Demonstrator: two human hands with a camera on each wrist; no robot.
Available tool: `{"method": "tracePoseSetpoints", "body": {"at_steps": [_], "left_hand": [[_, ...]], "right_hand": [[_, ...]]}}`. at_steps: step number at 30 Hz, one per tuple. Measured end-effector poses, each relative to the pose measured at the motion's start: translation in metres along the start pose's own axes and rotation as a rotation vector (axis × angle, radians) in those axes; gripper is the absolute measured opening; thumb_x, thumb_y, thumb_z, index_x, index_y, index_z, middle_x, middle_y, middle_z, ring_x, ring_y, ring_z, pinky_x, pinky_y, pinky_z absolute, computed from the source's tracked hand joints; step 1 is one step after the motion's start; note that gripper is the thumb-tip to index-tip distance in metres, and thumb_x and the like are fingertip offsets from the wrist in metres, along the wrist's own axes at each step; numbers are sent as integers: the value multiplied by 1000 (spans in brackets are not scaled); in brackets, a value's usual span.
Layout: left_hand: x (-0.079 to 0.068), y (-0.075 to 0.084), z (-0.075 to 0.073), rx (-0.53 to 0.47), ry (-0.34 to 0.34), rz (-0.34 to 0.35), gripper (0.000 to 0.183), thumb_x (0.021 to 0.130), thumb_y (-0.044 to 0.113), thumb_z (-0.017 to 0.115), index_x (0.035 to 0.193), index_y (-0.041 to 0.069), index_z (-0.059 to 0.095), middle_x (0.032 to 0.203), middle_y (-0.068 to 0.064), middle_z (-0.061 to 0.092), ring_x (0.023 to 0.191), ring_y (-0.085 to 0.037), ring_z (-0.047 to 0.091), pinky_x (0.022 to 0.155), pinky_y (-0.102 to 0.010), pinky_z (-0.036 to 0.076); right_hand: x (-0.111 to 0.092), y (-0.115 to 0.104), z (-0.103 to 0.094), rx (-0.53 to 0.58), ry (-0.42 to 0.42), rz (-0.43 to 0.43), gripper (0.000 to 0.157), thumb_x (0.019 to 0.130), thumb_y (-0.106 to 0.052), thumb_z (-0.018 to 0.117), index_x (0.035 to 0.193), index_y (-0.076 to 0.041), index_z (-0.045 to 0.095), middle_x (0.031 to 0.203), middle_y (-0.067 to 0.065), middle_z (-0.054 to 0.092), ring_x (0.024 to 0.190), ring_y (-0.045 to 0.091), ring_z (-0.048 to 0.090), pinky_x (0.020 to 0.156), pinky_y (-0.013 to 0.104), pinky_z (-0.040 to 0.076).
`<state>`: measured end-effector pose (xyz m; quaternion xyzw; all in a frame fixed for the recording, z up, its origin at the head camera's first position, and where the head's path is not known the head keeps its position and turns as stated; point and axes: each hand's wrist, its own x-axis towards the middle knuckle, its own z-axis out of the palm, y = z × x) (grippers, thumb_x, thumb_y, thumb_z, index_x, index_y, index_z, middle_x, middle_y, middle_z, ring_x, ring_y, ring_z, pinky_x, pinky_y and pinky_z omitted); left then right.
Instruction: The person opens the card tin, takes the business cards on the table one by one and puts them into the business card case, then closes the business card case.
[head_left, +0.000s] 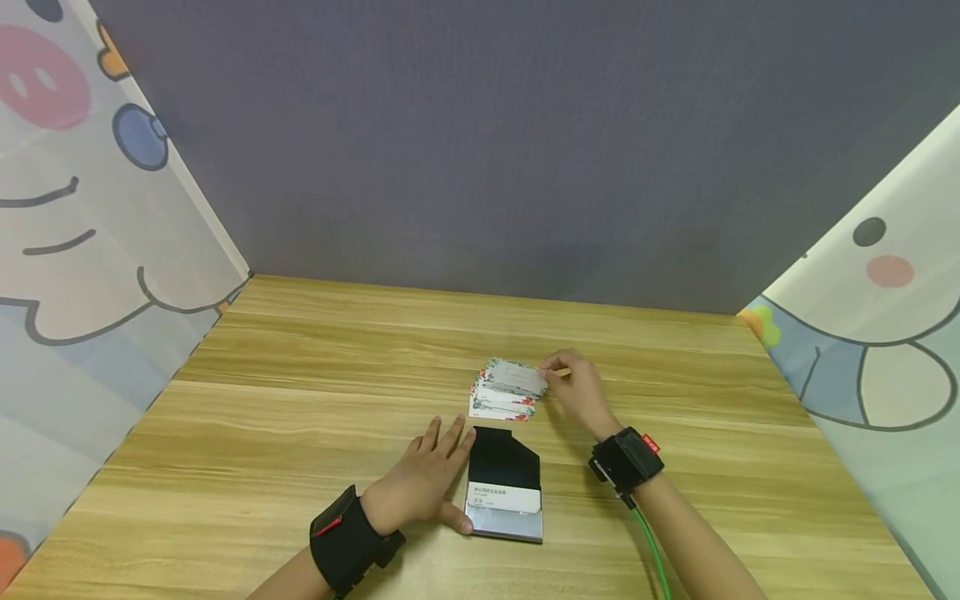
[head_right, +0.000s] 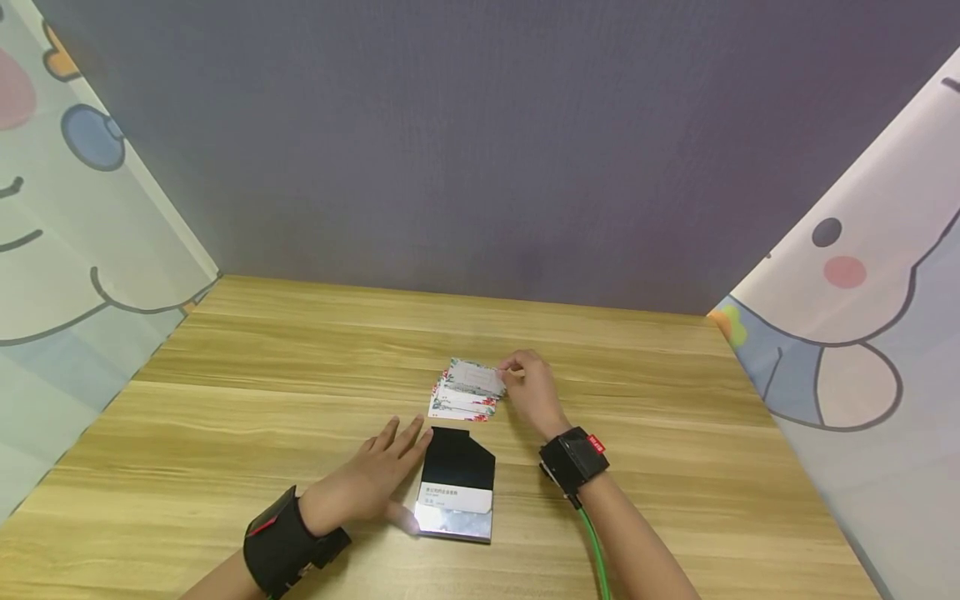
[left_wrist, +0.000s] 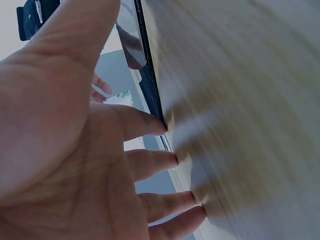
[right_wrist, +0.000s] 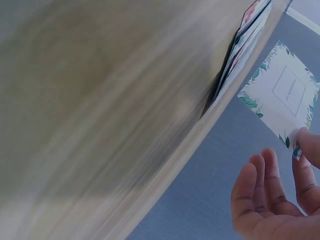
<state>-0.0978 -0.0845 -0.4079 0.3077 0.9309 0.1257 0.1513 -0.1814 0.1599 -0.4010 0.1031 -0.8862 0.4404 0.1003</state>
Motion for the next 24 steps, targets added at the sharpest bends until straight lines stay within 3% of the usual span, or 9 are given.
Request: {"method": "tracePoseSetpoints", "body": {"at_steps": [8,18,24], "left_hand": [[0,0,0,-6,6,7,116,54,61,69,142,1,24,150,-24,14,130,-52,13,100,-62,28],[0,0,2,4,21,13,117,53,61,69,142,0,25,150,-24,16,129,-52,14,98,-62,31],[0,0,1,5,18,13,116,53,61,69,142,1,24,150,-25,16,129,-52,14,98,-63,31]], "right_hand": [[-9,-4,-2,-31,-44,-37,4,82,1,60,85,-1,63,78,12,64,71,21,56,62,38,48],[-26,-7,-3,12,-98,-90,10,80,6,61,85,-1,63,78,11,65,70,19,57,59,35,48],[-36,-11,-5,12,-192,-130,16,78,11,59,91,1,62,81,10,65,67,17,56,57,29,49]]}}
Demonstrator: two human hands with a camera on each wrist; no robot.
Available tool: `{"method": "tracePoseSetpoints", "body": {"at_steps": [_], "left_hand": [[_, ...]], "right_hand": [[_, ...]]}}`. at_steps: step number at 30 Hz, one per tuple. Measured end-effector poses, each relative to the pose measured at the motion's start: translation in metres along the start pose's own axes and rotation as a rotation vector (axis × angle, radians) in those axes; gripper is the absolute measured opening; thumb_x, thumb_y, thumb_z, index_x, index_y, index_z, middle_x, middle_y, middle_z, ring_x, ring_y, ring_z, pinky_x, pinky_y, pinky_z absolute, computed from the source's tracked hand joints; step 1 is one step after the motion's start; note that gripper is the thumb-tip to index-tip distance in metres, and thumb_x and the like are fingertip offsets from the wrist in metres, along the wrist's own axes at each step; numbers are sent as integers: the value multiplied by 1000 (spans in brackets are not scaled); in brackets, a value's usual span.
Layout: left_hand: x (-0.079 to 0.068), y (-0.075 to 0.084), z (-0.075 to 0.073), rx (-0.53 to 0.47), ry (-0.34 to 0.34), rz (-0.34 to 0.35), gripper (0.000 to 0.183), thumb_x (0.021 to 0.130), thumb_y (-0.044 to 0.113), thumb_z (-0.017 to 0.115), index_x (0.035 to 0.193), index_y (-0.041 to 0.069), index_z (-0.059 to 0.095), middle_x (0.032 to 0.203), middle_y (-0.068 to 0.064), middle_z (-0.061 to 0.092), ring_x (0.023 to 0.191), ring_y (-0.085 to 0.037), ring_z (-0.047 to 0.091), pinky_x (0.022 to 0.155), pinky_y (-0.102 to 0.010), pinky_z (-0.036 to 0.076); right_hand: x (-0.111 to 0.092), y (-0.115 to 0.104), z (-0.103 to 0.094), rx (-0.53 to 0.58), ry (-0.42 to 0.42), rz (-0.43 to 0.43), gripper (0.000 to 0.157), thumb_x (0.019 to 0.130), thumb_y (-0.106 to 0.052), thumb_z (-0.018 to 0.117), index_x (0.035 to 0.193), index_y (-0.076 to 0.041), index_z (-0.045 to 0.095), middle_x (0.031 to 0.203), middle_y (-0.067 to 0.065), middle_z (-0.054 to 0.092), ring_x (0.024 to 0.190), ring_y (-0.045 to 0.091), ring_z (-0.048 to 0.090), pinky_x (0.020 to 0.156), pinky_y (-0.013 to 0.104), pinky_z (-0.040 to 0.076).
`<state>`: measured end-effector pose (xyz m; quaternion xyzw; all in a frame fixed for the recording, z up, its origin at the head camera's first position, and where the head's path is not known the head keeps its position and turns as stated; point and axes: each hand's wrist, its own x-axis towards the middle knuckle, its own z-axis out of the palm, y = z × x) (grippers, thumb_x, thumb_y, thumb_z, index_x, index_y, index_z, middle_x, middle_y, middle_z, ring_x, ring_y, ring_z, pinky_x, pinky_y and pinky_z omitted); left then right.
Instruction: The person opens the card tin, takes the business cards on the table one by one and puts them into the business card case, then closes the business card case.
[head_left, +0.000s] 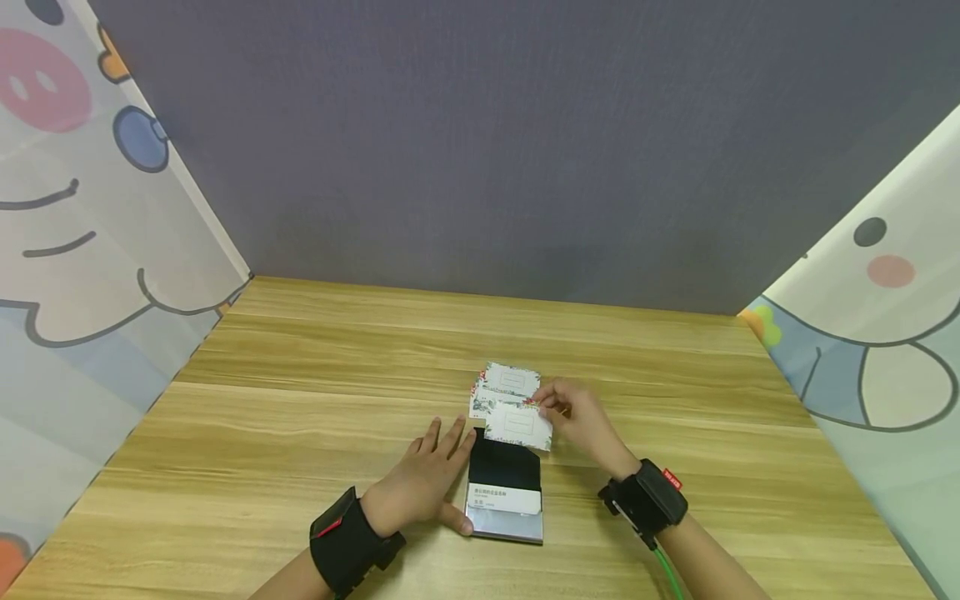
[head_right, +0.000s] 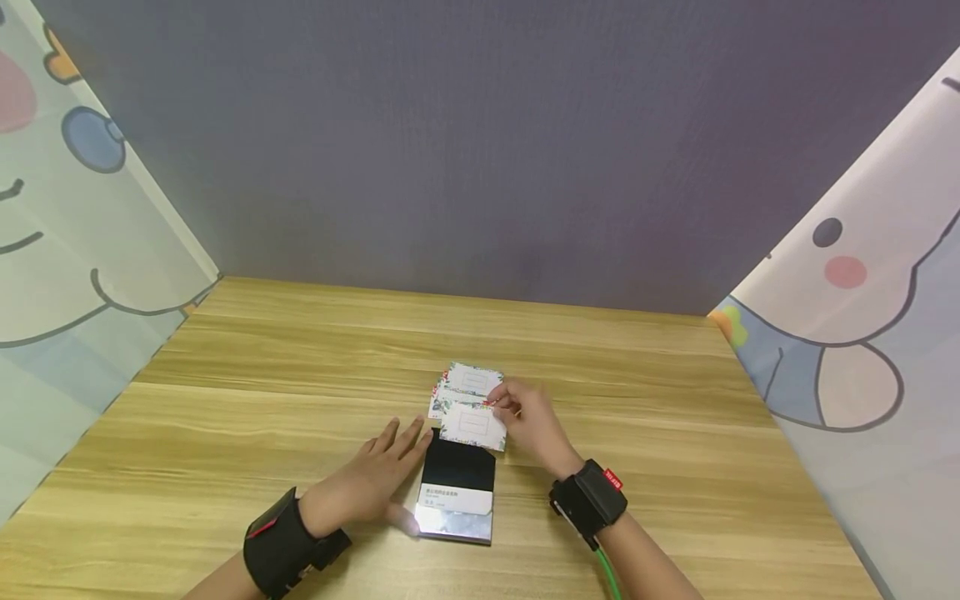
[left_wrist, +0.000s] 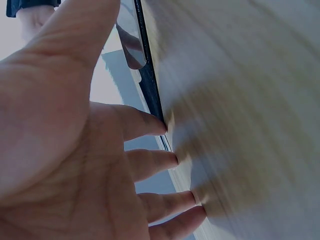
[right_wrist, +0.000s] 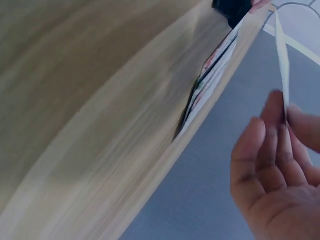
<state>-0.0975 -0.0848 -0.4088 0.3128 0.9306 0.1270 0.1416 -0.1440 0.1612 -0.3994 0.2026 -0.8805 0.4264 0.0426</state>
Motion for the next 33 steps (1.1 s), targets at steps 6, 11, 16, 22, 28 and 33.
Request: {"method": "tracePoseSetpoints", "body": {"at_steps": [6,11,16,22,28,33], "left_hand": [[0,0,0,-1,-1,-3,118,52,62,69,142,1,24,150,-25,16,129,-52,14,98,-63,31],[1,0,1,9,2,-8,117,53,63,68,142,1,24,150,-25,16,129,-52,14,98,-62,30],[2,-1,2,13,-5,-17,117,53,64,67,142,1,24,150,-24,15,130,-51,13,99,-62,30],[0,0,0,-6,-14,-16,116,54,62,68,142,0,24,150,-25,15,130,-51,12,100,-62,29],[0,1,-1,-2,-16,-17,116,54,63,67,142,1,24,151,-24,15,130,-51,12,101,-61,28],[0,2,-2,-4,-26,-25,117,53,63,68,142,1,24,151,-24,14,131,-50,12,101,-61,28]], "right_hand": [[-7,-3,1,17,-111,-36,24,76,14,56,96,1,60,89,13,64,75,22,58,62,34,52],[-11,-7,3,37,-196,-25,24,78,11,56,98,-3,61,94,10,64,80,19,56,64,33,51],[-14,-12,4,26,-274,-57,25,78,11,56,98,-3,61,87,7,62,76,17,55,61,30,50],[-16,-14,7,12,-327,-83,24,77,12,56,94,-4,61,93,9,63,78,20,57,64,32,51],[-18,-12,11,-15,-359,-73,23,77,11,56,93,-4,61,90,6,62,76,17,55,63,30,50],[-19,-11,14,-15,-425,-60,22,77,11,57,94,-2,61,87,6,61,75,15,55,65,31,51]]}}
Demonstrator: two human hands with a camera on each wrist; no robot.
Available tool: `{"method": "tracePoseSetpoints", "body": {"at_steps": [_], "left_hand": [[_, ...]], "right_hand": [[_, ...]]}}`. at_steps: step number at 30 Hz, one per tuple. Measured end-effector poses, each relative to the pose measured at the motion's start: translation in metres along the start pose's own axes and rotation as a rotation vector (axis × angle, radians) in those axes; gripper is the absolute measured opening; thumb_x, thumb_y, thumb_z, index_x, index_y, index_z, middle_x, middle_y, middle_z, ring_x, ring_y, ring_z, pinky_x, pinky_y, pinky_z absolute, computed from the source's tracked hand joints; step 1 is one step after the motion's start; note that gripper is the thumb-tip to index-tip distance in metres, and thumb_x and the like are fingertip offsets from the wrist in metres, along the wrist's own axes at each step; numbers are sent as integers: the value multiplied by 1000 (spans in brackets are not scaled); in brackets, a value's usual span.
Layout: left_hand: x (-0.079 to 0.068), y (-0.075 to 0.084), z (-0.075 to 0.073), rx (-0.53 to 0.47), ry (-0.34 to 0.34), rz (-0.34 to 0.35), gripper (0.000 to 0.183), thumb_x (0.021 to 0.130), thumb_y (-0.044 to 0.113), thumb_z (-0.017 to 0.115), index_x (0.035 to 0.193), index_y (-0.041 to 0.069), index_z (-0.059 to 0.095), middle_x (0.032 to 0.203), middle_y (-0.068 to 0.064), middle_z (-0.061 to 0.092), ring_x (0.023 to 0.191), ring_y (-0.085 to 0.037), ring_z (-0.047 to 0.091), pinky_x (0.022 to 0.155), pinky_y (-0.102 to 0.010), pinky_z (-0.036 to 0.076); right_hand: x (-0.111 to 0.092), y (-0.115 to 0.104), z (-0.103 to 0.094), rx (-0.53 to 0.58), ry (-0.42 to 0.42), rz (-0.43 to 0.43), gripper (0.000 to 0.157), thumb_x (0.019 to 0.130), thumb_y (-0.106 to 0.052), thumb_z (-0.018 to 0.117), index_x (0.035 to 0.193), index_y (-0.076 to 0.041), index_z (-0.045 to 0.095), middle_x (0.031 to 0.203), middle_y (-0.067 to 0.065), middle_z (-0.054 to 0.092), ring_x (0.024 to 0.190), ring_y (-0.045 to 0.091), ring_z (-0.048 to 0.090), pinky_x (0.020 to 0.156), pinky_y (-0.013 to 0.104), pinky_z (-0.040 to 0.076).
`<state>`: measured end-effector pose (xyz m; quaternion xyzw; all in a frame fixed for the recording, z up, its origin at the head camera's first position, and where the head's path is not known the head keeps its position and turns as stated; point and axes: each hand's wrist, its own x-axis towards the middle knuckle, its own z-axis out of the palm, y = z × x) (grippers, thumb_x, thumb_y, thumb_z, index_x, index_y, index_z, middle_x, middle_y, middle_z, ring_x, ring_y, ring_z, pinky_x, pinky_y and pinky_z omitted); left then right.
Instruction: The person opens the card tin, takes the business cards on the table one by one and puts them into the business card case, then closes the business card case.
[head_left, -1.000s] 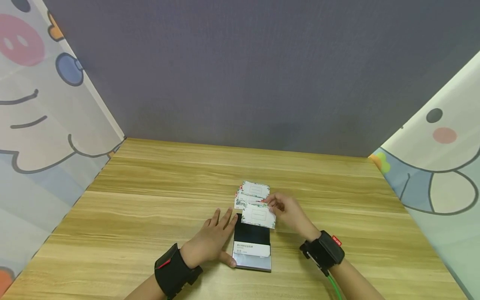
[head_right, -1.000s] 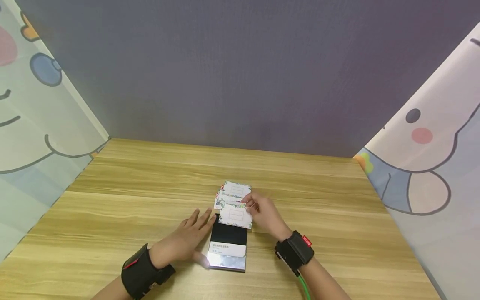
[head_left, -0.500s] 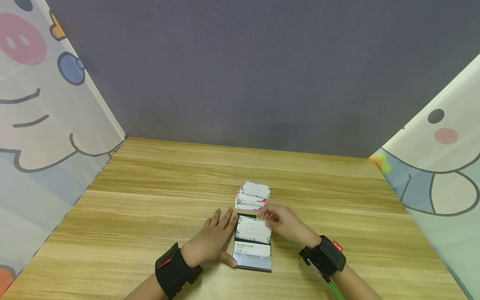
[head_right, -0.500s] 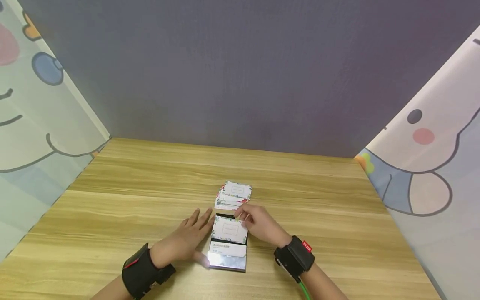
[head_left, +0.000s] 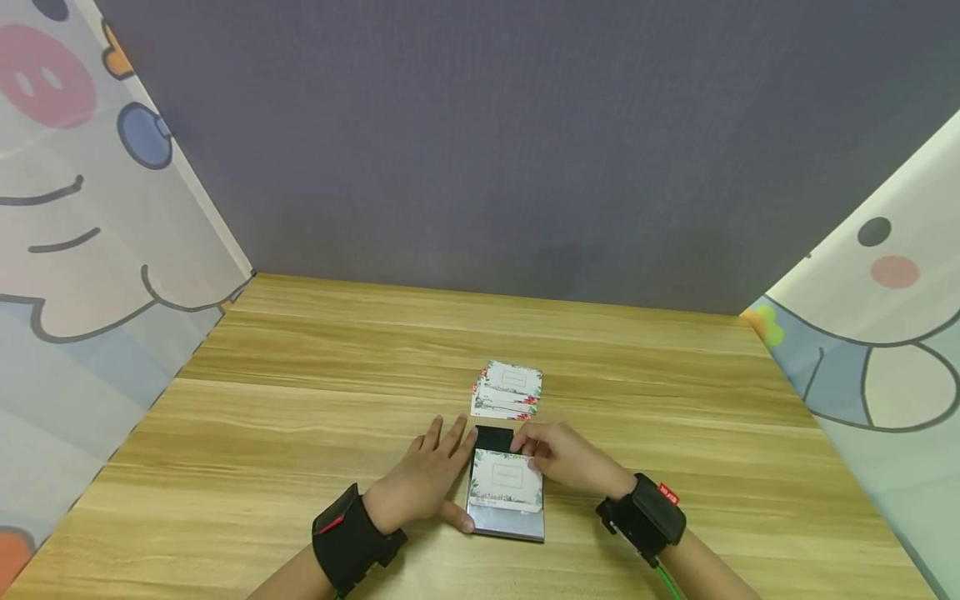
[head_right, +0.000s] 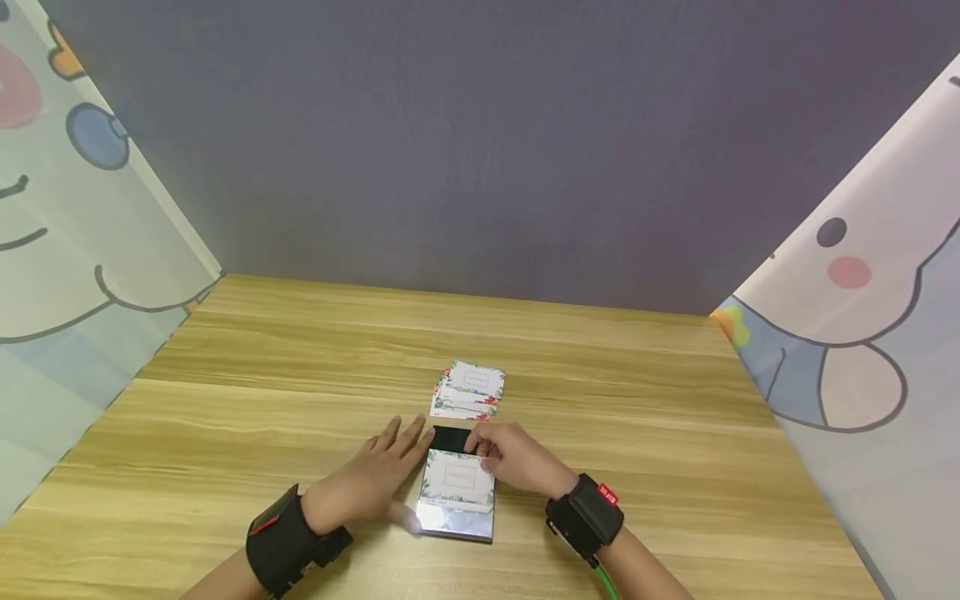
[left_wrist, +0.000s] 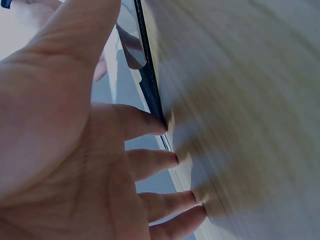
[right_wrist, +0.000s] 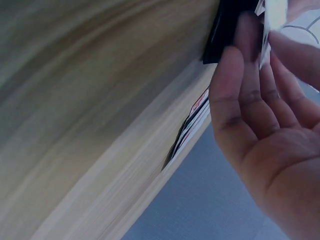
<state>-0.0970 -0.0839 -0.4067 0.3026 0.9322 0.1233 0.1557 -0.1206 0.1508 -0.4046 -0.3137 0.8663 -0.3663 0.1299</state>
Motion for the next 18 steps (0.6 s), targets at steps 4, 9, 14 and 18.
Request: {"method": "tracePoseSetpoints", "body": {"at_steps": [4,9,14,18], "left_hand": [[0,0,0,5,-1,-1,116,53,62,68,142,1,25,151,-24,15,131,-50,12,100,-60,29],[0,0,0,7,12,8,116,53,62,68,142,0,25,150,-24,16,130,-51,14,99,-61,31],[0,0,0,15,9,8,116,53,62,68,142,1,25,150,-24,16,130,-50,14,99,-60,31],[0,0,0,22,5,2,116,53,63,68,142,1,26,150,-24,16,130,-50,14,100,-60,31]], "right_hand": [[-1,-2,0,17,-57,8,21,79,10,57,94,-3,63,88,6,63,75,13,55,65,30,52],[0,-4,0,27,-92,10,19,81,7,57,95,-4,63,86,4,63,72,11,54,64,28,50],[0,-4,0,22,-92,17,19,80,7,58,95,-3,63,85,6,62,71,11,52,62,27,49],[0,-2,2,2,-64,32,19,78,8,59,93,-3,62,82,7,62,69,11,51,61,27,48]]}}
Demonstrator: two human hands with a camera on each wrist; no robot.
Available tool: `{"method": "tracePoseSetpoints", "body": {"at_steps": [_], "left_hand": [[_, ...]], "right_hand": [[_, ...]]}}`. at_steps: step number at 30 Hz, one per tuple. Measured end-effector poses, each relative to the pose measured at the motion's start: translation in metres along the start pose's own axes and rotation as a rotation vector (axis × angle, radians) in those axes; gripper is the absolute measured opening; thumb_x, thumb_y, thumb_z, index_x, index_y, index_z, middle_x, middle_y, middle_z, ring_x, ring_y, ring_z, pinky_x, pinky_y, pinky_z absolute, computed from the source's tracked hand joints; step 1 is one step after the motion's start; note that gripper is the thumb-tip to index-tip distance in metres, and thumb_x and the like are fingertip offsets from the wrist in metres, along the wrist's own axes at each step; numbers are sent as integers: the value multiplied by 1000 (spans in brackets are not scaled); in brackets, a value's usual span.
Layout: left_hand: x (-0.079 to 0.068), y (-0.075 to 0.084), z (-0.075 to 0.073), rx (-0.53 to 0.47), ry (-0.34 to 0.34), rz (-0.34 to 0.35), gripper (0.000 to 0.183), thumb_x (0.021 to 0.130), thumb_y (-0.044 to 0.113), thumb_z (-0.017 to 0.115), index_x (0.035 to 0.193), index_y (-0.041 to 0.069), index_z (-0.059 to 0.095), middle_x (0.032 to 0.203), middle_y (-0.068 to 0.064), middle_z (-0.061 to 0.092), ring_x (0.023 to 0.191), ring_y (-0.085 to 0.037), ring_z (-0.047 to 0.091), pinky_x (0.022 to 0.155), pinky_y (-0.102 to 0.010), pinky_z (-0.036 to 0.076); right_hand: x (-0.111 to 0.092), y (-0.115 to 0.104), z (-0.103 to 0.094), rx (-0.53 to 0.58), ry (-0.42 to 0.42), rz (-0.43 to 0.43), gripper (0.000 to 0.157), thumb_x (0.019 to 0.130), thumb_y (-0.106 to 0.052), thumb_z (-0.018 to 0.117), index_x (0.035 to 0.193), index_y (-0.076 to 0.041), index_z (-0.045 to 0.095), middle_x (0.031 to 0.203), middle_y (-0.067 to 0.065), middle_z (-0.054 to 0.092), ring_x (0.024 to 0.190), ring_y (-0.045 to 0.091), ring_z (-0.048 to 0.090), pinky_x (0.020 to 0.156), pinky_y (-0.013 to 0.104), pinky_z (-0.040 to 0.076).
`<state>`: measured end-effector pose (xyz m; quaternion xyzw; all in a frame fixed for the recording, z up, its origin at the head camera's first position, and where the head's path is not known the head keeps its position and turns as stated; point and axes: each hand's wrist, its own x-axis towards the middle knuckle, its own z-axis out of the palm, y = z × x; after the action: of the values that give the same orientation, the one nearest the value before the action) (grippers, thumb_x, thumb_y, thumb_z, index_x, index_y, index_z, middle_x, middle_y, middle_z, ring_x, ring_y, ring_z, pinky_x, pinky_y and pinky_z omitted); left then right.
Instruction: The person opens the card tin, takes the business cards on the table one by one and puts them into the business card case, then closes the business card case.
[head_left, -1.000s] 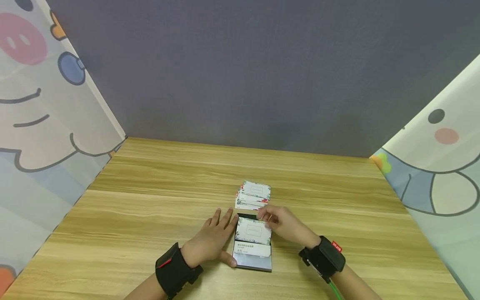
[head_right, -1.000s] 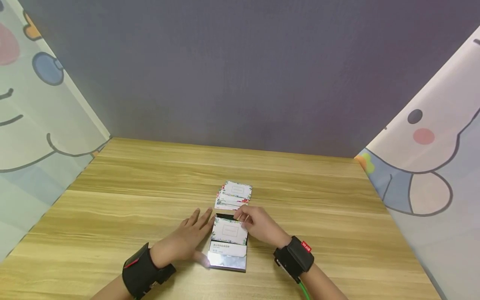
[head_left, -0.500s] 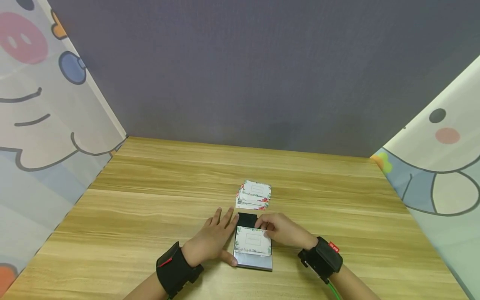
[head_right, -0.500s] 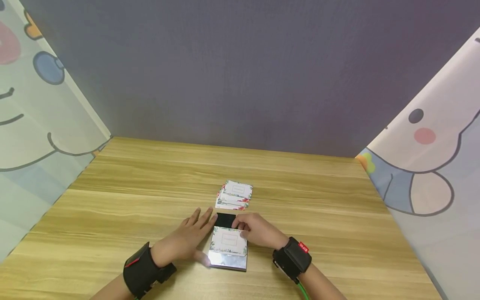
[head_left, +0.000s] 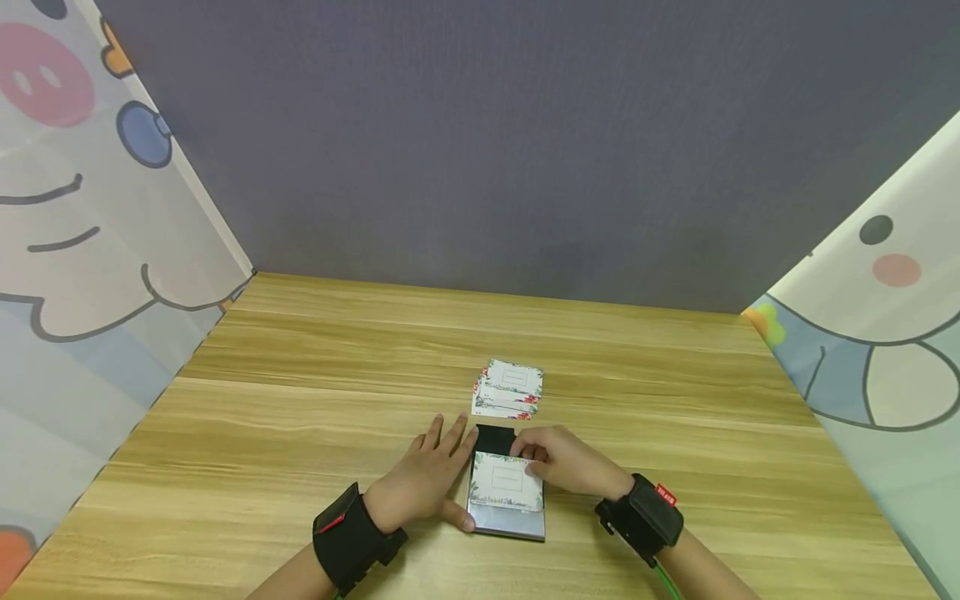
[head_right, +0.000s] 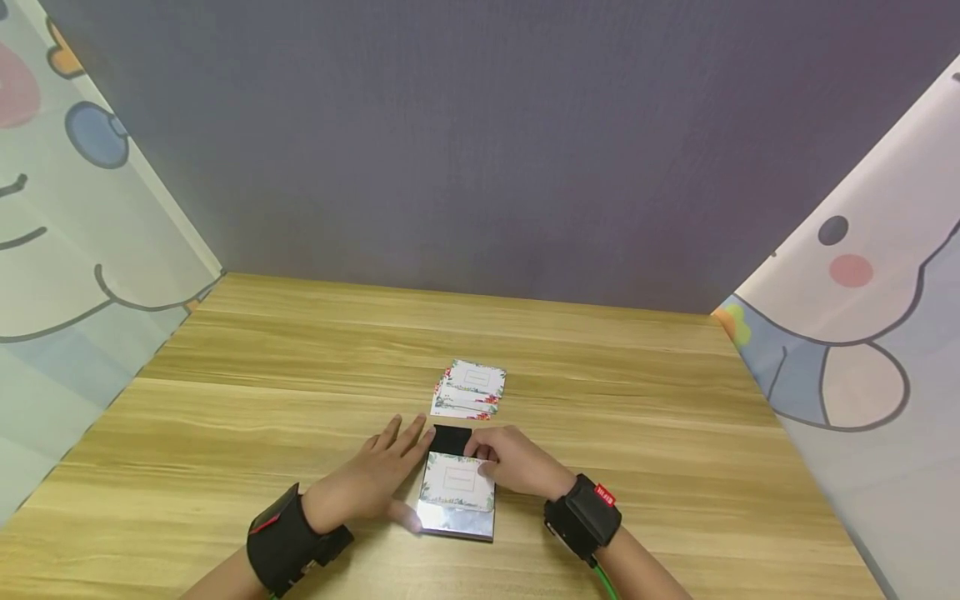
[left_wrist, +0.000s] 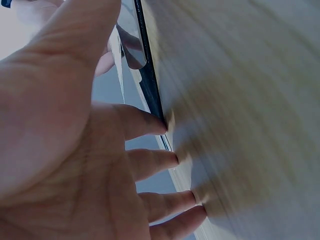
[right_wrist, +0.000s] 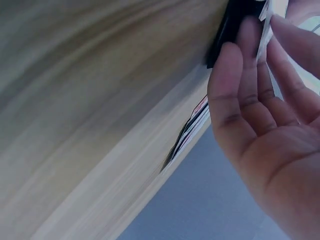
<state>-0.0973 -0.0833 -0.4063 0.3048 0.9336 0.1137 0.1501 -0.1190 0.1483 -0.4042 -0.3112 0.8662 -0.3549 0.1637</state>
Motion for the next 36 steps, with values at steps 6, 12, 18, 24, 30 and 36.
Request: {"method": "tracePoseSetpoints", "body": {"at_steps": [6,12,18,24,30,36], "left_hand": [[0,0,0,1,2,2,116,53,63,68,142,1,26,150,-24,16,130,-50,14,100,-60,31],[1,0,0,13,4,6,115,54,63,68,141,1,26,150,-24,17,130,-51,15,99,-61,31],[0,0,0,9,-1,5,115,55,62,68,142,1,26,150,-24,17,130,-51,15,100,-61,31],[0,-1,1,12,2,5,115,55,63,67,142,1,25,150,-24,17,130,-50,15,99,-60,31],[0,-1,1,15,2,6,115,55,63,67,142,1,25,150,-24,17,130,-50,15,99,-60,32],[0,0,1,17,7,8,115,55,63,67,142,1,25,150,-24,17,130,-50,15,98,-60,32]], "right_hand": [[1,0,1,0,8,6,19,76,8,61,91,-4,63,79,5,61,67,11,50,59,26,47],[-1,-2,2,-11,-33,10,19,76,6,62,89,-8,63,77,0,59,67,8,51,59,25,48],[-3,-4,2,-3,-82,-16,16,78,3,63,89,-9,63,77,2,60,67,7,51,60,25,49],[-4,-5,2,-11,-103,-65,12,80,-3,63,87,-12,65,77,-3,59,67,5,51,59,22,49],[-4,-3,3,-22,-129,-93,9,82,-9,64,89,-13,65,81,-4,59,70,4,51,61,22,49],[-4,-2,3,-34,-131,-106,8,82,-9,64,89,-14,65,80,-5,58,69,3,51,61,21,48]]}}
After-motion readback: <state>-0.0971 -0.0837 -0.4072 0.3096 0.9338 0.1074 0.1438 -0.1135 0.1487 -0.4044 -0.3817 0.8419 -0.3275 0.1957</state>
